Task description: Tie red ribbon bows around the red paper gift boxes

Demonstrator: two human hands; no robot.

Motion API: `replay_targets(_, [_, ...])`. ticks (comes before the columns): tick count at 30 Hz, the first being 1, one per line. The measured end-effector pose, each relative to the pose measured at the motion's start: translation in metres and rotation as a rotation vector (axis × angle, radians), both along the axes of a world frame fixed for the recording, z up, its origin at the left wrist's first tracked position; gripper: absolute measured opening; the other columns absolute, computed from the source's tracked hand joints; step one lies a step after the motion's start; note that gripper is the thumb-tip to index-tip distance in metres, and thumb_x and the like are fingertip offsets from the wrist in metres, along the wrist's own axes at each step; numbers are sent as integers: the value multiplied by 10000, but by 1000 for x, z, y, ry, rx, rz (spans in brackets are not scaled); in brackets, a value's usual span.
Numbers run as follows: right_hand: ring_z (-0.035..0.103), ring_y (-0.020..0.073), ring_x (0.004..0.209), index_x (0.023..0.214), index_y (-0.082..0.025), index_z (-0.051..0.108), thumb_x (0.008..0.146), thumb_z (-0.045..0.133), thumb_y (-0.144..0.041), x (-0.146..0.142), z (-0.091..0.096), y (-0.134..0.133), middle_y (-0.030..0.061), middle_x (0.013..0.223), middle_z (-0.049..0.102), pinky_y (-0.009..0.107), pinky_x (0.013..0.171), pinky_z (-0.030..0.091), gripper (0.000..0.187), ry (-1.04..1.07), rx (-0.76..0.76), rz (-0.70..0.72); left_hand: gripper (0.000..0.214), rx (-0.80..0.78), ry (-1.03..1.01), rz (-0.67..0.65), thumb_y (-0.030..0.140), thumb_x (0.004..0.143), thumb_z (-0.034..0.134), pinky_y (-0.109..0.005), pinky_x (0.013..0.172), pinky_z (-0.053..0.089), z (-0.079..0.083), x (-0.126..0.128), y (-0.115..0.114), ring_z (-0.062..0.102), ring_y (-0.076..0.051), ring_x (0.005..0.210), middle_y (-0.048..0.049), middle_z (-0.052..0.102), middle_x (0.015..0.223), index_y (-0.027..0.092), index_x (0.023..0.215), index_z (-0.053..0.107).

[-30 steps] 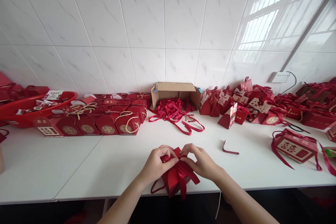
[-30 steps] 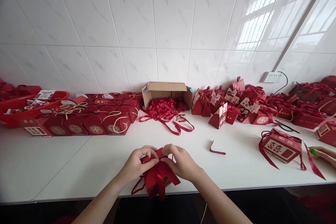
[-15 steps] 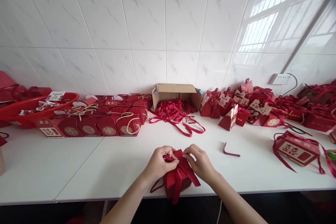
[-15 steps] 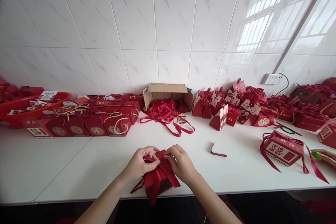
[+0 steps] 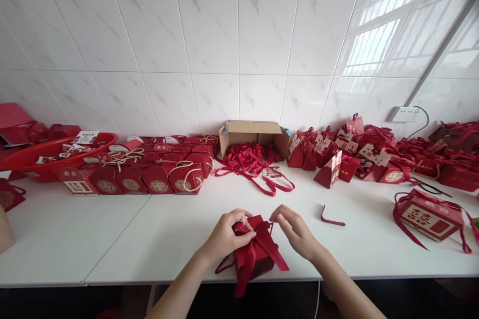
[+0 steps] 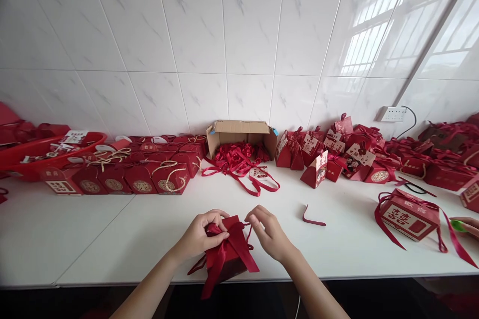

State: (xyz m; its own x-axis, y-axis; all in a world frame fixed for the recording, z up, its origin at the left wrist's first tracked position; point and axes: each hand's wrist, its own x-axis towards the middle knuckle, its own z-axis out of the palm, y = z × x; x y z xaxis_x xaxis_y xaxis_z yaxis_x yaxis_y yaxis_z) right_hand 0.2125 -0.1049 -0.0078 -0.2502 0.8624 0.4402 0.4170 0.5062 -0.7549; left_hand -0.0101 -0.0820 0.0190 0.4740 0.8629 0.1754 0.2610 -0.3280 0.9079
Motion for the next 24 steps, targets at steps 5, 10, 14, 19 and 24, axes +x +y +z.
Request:
replay_targets(5, [535,180,922,1124,-221,485,850,513,-139,-2,5,-4,66,1015,557,338,811,476,287,-49,86,143,199,-5,-6,-25,209,716,659,-326,902,431,-2,-2,2,560,-247,1103,-62,659,857,196,620,485])
replay_targets(10, [515,184,906,928,-212,563,833,564,-159,-6,19,-2,65,983,553,338,791,476,108,-210,188,171,194,-2,11,-53,196,716,666,-326,915,423,-2,-3,3,561,-246,1101,-53,653,821,196,629,492])
replay_targets(14, [498,210,930,831,-209,609,817,649,-296,-7,31,4,70,1031,568,353,773,472,96,-376,184,154,134,16,22,-78,190,711,670,-326,914,425,2,-3,3,566,-248,1092,-58,665,859,186,646,552])
replay_targets(19, [471,213,921,834,-207,643,875,571,-285,-7,39,9,73,1001,581,357,770,454,114,-440,195,221,105,3,23,-82,203,717,661,-328,882,456,5,-3,2,577,-262,1089,-51,666,788,182,668,571])
replay_targets(24, [430,221,922,764,-206,668,889,538,-380,-13,28,16,78,962,524,434,871,396,250,-229,83,300,64,-18,12,-138,183,732,624,-321,884,465,6,-1,-2,579,-255,1099,-43,675,792,188,686,579])
